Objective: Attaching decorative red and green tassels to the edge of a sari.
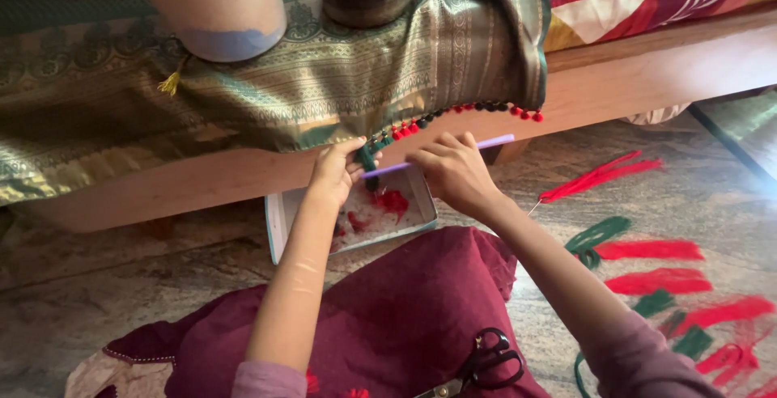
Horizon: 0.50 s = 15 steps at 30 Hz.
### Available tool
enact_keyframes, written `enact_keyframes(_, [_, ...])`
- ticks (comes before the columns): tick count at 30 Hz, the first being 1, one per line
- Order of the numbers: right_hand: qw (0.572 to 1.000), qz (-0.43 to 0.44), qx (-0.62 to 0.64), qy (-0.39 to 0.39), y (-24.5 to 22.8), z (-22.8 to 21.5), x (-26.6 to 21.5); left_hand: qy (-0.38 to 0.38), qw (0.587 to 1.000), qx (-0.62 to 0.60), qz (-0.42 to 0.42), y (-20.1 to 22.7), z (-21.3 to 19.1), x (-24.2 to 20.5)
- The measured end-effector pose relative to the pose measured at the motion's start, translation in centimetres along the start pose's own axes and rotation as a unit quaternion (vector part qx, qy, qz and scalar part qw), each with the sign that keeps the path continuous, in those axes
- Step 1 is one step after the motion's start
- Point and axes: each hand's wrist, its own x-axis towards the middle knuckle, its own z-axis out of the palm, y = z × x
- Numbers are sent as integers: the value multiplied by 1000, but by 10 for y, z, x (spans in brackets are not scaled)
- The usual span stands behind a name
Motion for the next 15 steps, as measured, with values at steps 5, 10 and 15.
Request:
enact_keyframes(5, [841, 283, 419, -191, 56, 43, -25, -16, 1000, 10, 17, 2, 5, -8])
enact_keyframes(10, [744, 403, 480, -233, 42, 12, 8, -48, 983, 104, 142, -18, -12, 5])
enact_keyframes(15, [601, 348, 696, -184, 69, 57, 12, -31, 963, 183, 194, -3, 7, -17])
